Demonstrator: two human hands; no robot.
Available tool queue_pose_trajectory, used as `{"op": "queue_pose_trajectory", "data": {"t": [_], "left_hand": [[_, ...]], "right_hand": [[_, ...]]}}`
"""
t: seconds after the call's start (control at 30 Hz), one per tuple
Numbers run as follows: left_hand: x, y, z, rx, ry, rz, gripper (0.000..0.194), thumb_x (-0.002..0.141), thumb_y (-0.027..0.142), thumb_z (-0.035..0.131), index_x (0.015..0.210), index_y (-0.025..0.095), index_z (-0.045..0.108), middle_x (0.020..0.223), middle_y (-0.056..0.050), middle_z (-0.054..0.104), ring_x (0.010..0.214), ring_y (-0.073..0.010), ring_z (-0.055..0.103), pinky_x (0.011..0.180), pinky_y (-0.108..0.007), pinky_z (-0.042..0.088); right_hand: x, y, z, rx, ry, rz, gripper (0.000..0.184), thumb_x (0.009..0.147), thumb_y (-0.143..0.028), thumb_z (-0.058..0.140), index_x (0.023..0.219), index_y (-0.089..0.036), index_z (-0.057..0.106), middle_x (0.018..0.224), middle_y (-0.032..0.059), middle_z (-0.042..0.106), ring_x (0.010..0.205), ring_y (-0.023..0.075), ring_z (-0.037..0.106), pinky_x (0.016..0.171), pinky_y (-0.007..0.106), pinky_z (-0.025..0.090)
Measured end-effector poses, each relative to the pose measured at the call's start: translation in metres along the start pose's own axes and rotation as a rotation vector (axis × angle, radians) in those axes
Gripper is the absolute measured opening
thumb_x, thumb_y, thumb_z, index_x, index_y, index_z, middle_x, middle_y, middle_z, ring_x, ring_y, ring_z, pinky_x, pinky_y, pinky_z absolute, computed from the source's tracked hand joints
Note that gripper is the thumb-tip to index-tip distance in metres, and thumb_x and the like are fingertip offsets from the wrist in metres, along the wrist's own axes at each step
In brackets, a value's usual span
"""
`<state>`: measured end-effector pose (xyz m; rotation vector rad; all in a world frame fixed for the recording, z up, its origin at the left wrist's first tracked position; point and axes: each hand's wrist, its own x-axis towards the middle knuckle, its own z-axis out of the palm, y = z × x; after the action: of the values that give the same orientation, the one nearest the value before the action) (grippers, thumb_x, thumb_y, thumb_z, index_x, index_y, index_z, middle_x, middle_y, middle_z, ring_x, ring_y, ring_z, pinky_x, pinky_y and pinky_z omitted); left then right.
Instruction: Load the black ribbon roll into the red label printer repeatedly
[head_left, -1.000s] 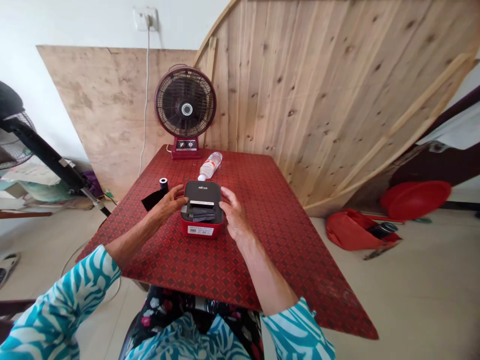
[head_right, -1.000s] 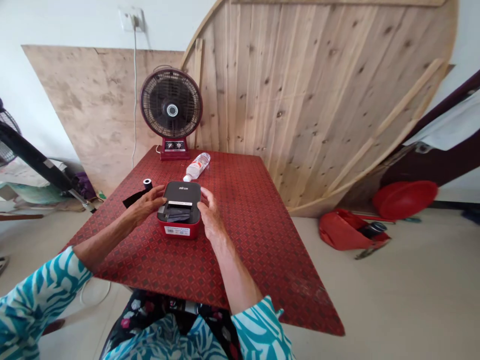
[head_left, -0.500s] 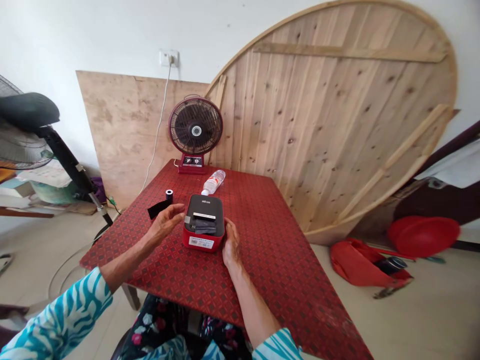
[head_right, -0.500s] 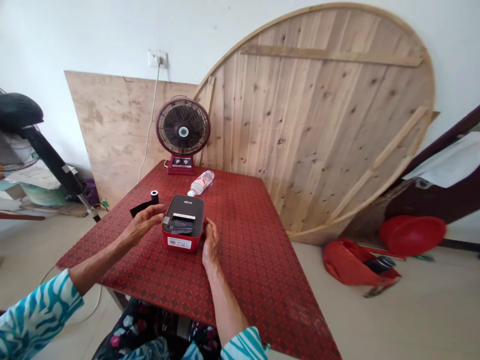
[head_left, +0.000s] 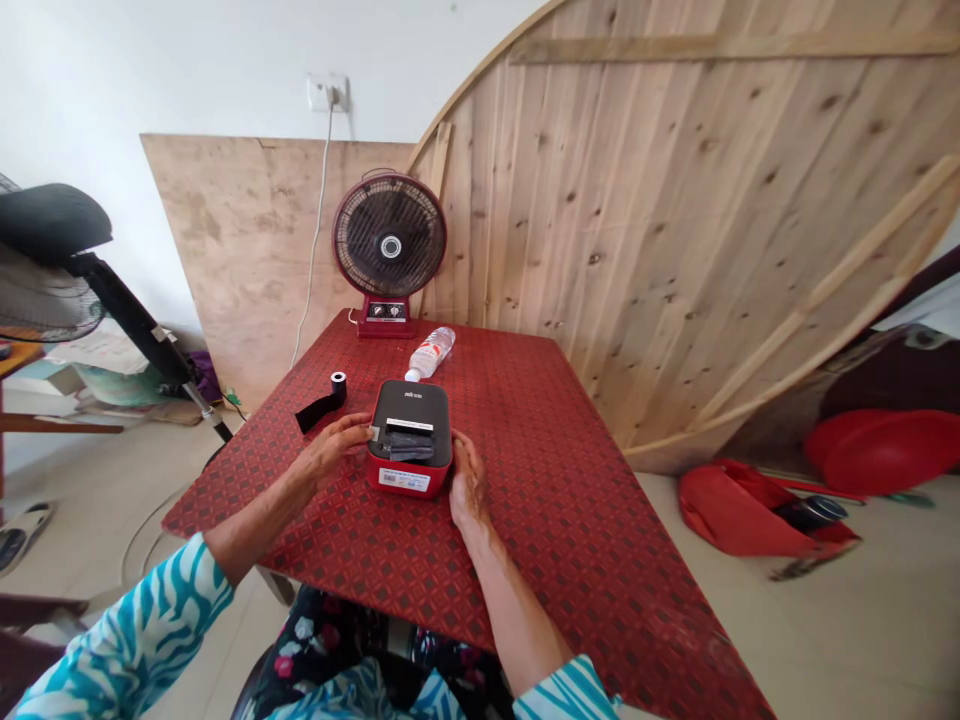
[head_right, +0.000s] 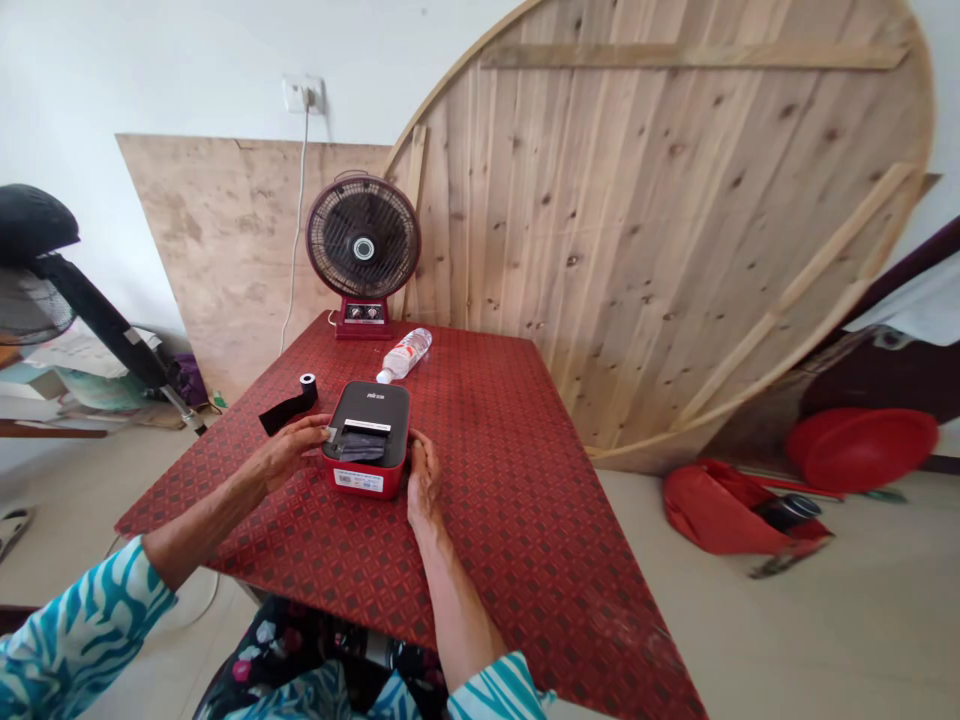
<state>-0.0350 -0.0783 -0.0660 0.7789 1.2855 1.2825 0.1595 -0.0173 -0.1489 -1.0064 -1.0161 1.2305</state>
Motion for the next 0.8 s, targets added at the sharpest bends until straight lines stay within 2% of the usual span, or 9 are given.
{"op": "queue_pose_trajectory", "data": {"t": [0.1, 0.2, 0.33, 0.67, 0.8], "left_hand": [[0.006, 0.0041, -0.0009, -0.053, 0.039, -0.138, 0.042, 0.057, 0.02, 0.074, 0.097, 0.018, 0.062, 0.082, -0.001, 0.069, 0.072, -0.0157, 0.064, 0.063, -0.026, 0.046], [0.0099, 0.0044, 0.0001, -0.083, 0.051, -0.189, 0.041, 0.054, 0.016, 0.072, 0.095, 0.019, 0.062, 0.08, -0.001, 0.067, 0.075, -0.0167, 0.064, 0.063, -0.026, 0.045], [0.0102, 0.0008, 0.0036, -0.081, 0.06, -0.161, 0.047, 0.054, 0.018, 0.071, 0.1, 0.018, 0.062, 0.086, -0.003, 0.067, 0.08, -0.0188, 0.064, 0.061, -0.026, 0.045], [0.0062, 0.0006, 0.0082, -0.076, 0.115, -0.138, 0.047, 0.051, 0.016, 0.066, 0.098, 0.016, 0.061, 0.078, -0.001, 0.066, 0.072, -0.0161, 0.062, 0.054, -0.022, 0.043], [0.0093, 0.001, 0.0077, -0.029, 0.085, -0.124, 0.047, 0.049, 0.017, 0.065, 0.096, 0.016, 0.061, 0.081, -0.001, 0.066, 0.073, -0.0169, 0.062, 0.053, -0.022, 0.043]], "right_hand": [[-0.0006, -0.0012, -0.0002, -0.013, 0.009, 0.006, 0.043, 0.077, -0.054, 0.055, 0.102, -0.02, 0.067, 0.102, 0.0056, 0.072, 0.096, 0.0211, 0.063, 0.084, 0.034, 0.046], [-0.0018, -0.0032, -0.0003, -0.019, 0.022, 0.011, 0.042, 0.076, -0.053, 0.056, 0.101, -0.02, 0.067, 0.1, 0.0054, 0.071, 0.094, 0.0209, 0.062, 0.083, 0.034, 0.046], [-0.0026, -0.0023, -0.0009, -0.026, 0.03, 0.011, 0.04, 0.076, -0.05, 0.057, 0.102, -0.02, 0.066, 0.099, 0.0048, 0.071, 0.092, 0.0203, 0.062, 0.082, 0.033, 0.046], [-0.0007, 0.0042, -0.0006, -0.058, 0.029, -0.026, 0.042, 0.077, -0.05, 0.054, 0.102, -0.02, 0.068, 0.101, 0.0052, 0.071, 0.094, 0.0201, 0.061, 0.083, 0.031, 0.044], [0.0012, 0.0054, -0.0008, -0.082, 0.02, -0.04, 0.042, 0.077, -0.05, 0.053, 0.101, -0.02, 0.068, 0.101, 0.0055, 0.072, 0.095, 0.0213, 0.061, 0.084, 0.033, 0.044]]}}
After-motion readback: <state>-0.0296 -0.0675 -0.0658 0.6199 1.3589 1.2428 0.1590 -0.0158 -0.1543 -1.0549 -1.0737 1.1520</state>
